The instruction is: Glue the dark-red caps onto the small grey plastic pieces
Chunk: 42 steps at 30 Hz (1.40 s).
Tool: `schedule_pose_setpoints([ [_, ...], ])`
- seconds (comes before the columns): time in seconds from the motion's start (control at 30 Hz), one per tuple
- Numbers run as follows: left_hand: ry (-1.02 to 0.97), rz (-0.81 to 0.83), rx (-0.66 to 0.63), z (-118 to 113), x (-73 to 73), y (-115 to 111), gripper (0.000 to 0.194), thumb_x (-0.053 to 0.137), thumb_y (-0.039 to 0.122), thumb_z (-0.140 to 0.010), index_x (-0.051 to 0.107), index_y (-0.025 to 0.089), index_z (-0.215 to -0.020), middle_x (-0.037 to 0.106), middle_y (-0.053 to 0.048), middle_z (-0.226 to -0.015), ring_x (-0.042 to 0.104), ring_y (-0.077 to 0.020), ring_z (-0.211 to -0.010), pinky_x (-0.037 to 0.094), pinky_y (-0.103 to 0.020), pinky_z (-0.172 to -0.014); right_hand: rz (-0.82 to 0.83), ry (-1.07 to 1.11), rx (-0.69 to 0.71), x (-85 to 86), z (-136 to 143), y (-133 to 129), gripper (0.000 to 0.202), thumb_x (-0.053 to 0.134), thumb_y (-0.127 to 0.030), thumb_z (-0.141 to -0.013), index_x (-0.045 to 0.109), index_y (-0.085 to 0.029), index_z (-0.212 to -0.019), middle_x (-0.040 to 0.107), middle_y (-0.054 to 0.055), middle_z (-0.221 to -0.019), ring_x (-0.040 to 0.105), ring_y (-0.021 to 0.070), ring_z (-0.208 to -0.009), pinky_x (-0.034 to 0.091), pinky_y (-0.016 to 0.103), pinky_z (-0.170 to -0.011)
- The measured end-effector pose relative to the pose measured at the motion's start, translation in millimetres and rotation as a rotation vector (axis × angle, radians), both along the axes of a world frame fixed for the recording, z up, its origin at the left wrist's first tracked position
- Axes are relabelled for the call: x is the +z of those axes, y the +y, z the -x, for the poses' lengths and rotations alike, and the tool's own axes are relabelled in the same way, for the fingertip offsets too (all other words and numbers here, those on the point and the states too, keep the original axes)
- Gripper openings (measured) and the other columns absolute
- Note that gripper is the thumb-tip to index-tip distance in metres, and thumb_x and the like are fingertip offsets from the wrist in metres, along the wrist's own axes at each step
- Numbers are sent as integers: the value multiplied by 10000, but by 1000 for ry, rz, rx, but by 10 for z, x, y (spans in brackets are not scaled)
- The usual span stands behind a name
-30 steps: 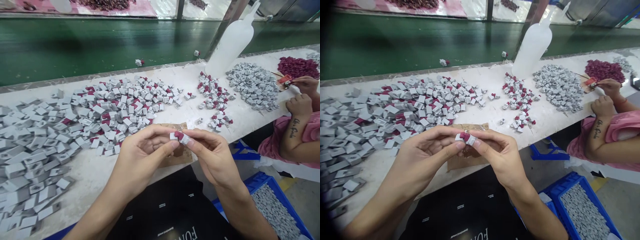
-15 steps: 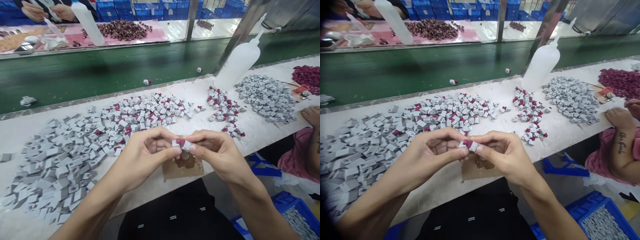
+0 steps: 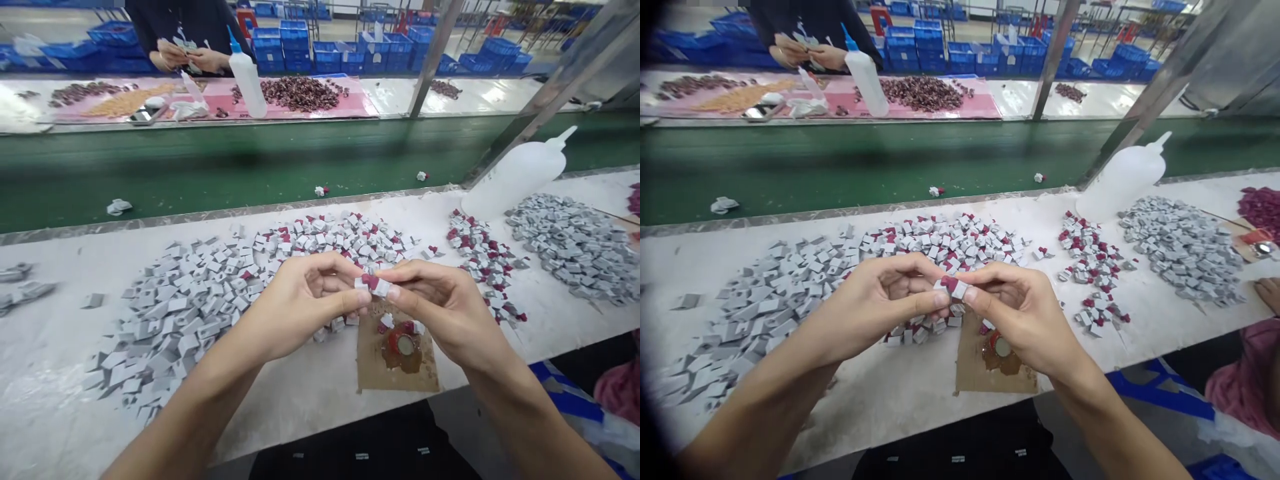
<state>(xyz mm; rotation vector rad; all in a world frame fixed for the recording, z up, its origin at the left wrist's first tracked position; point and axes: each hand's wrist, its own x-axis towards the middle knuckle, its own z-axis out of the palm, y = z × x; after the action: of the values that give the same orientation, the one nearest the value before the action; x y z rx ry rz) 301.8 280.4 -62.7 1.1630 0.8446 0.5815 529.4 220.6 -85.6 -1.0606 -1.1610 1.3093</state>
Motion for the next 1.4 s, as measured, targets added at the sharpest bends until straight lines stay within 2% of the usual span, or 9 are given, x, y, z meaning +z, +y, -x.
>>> schedule_pose_setpoints([
  [0.23,-281,98,136,45,-231,-66,270,1076,306,-853,906,222,-1045,817,-4,-813,724,-97,-636,604,-186,-630,-146,-110,-44,41,197,64,247,870,-185,-1043,967,-379,-1161,899,18,-1032,880,169,-933,722,232,-799],
  [0.33,-401,92,237,39,-283,-131,266,1101,259,-807,924,227,-1002,802,7,-804,683,-70,-620,589,-160,-618,-197,-106,-68,72,294,45,267,847,-174,-1053,964,-382,-1171,898,12,-1050,874,157,-966,722,229,-850],
  [0.43,-401,46,268,88,-309,-197,262,1089,192,-794,935,234,-1002,803,11,-794,680,-73,-612,589,-159,-617,-217,-105,-84,126,375,1,265,854,-168,-1044,964,-377,-1163,893,10,-1020,866,150,-941,720,226,-841],
  [0.6,-331,-35,205,270,-234,-248,222,1042,150,-835,940,242,-1010,843,-15,-916,742,-114,-741,625,-175,-665,-143,-74,-2,227,453,-55,185,930,-189,-994,972,-344,-1085,898,23,-993,872,161,-920,734,230,-810],
  [0.8,-275,-79,191,411,-13,-238,242,1075,118,-761,887,187,-896,816,-10,-826,744,-125,-720,630,-183,-674,-152,-66,9,288,518,-60,168,943,-207,-995,966,-349,-1082,892,25,-1005,866,172,-934,737,260,-831],
  [0.97,-428,-57,209,413,-90,-290,230,1042,122,-829,908,218,-989,864,-10,-951,775,-114,-765,660,-181,-727,-195,-108,14,374,566,-70,139,941,-245,-1011,963,-346,-1103,863,29,-988,824,159,-901,696,247,-778],
  [1.07,-511,-36,240,404,-124,-310,275,1041,101,-832,926,243,-1036,887,-11,-972,818,-119,-803,689,-181,-786,-244,-132,-38,350,594,-93,144,920,-270,-1034,959,-363,-1137,839,29,-973,787,167,-854,674,276,-720],
  [1.3,-528,-22,264,443,-121,-314,296,1091,168,-801,920,227,-1035,896,-40,-977,839,-147,-805,714,-223,-814,-220,-133,-135,206,614,-139,113,906,-366,-1059,934,-390,-1166,873,31,-1127,846,246,-1051,722,436,-946],
  [1.4,-489,-48,250,450,-144,-317,295,1087,206,-816,923,239,-1060,884,-42,-977,826,-151,-829,711,-232,-820,-229,-139,-116,214,632,-148,132,901,-344,-1060,943,-399,-1172,870,32,-1096,834,229,-1032,715,393,-901],
])
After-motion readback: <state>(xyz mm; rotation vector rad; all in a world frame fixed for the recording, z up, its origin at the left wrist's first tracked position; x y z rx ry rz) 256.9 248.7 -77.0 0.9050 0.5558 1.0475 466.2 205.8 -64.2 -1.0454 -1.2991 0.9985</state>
